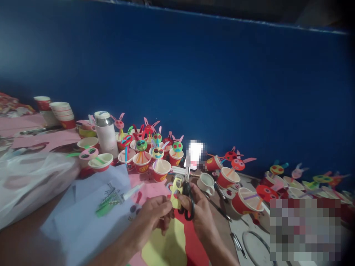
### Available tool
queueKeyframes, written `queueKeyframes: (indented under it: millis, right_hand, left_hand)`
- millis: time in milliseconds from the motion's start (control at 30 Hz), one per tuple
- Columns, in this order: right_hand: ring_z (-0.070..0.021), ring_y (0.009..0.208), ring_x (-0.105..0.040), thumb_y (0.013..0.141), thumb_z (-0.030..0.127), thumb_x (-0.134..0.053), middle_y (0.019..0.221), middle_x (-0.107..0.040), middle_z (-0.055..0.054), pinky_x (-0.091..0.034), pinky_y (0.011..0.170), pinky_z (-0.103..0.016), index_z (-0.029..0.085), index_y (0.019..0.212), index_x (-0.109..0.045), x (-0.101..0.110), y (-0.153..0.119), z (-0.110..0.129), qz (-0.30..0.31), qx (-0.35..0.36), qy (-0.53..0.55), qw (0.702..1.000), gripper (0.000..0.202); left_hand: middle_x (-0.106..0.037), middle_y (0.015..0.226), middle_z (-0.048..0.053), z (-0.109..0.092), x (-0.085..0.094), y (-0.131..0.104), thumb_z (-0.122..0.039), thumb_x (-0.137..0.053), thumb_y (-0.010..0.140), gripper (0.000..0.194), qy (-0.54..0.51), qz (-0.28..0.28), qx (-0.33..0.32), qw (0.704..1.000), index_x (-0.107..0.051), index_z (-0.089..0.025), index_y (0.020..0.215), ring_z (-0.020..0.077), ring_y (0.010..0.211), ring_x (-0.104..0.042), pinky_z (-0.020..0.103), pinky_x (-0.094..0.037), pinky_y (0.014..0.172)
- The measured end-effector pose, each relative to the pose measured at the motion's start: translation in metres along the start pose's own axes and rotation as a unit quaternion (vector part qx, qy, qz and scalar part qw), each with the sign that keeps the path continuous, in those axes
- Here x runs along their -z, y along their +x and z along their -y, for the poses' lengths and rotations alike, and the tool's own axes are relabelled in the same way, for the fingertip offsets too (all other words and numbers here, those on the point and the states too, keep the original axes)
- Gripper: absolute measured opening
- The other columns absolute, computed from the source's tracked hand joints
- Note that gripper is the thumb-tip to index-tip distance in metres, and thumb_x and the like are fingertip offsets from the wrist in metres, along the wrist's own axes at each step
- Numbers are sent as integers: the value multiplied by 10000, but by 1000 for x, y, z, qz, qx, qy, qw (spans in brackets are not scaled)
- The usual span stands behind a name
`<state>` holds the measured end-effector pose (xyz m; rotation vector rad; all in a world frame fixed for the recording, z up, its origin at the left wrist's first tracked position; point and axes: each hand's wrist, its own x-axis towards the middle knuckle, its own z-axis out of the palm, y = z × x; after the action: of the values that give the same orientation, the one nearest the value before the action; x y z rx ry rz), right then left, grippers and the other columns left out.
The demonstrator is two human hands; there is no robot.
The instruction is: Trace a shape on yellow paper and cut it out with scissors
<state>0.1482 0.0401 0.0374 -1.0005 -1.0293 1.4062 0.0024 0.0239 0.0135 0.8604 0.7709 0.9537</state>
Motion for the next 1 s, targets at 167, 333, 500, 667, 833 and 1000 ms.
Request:
queueKeyframes:
  millis: [167, 333, 500, 667, 833, 1000]
  right_hand:
    - [-96, 604, -476, 559, 231, -773, 730, -586, 24, -399, 518, -188, 176, 893, -567, -4, 2, -1, -19, -14, -9, 1000, 396]
    - [-95, 583, -435, 589, 224, -758, 702, -533, 36, -311, 440, -186, 185, 934, -530, -7, 2, -6, -14, -15, -39, 999, 415]
    - [-91, 597, -436, 678, 306, -722, 745, -519, 27, -355, 494, -192, 196, 961, -505, -5, 1, -15, -12, 0, -88, 996, 373]
    - [-151, 663, -510, 851, 507, -468, 807, -565, -24, -427, 607, -263, 228, 1081, -493, 13, -3, -28, 77, 86, -192, 975, 362]
    - [-163, 664, -528, 838, 580, -438, 820, -590, -32, -428, 606, -264, 269, 1152, -476, 12, -10, -40, 191, 122, -211, 951, 444]
    - [-124, 542, -445, 835, 586, -445, 654, -527, 13, -351, 491, -223, 282, 1118, -471, -7, -20, -48, 212, 152, -160, 952, 417]
  left_hand:
    - [-469, 538, -32, -2, -4, 3, -310, -655, 670, 232, 12, -27, 6, 1000, -502, -136, 666, 63, 416, -405, 200, -350, 411]
    - [-451, 490, -43, -1, -2, 5, -268, -634, 661, 203, 43, -67, 6, 997, -478, -145, 620, 68, 410, -406, 209, -348, 427]
    - [-491, 539, -30, -3, 2, 2, -215, -600, 671, 156, 28, -91, -6, 995, -470, -148, 617, 63, 424, -417, 207, -337, 438]
    - [-528, 559, -21, -16, 12, 1, -182, -584, 666, 109, -22, -132, -59, 989, -482, -149, 646, 76, 468, -461, 216, -365, 492]
    - [-549, 630, -5, -33, 21, -3, -147, -540, 678, 34, -24, -191, -125, 973, -546, -136, 710, 101, 616, -512, 237, -403, 638]
    - [-537, 662, -8, -39, 25, -5, -141, -533, 675, 57, -38, -204, -137, 969, -562, -132, 723, 92, 637, -493, 219, -394, 640]
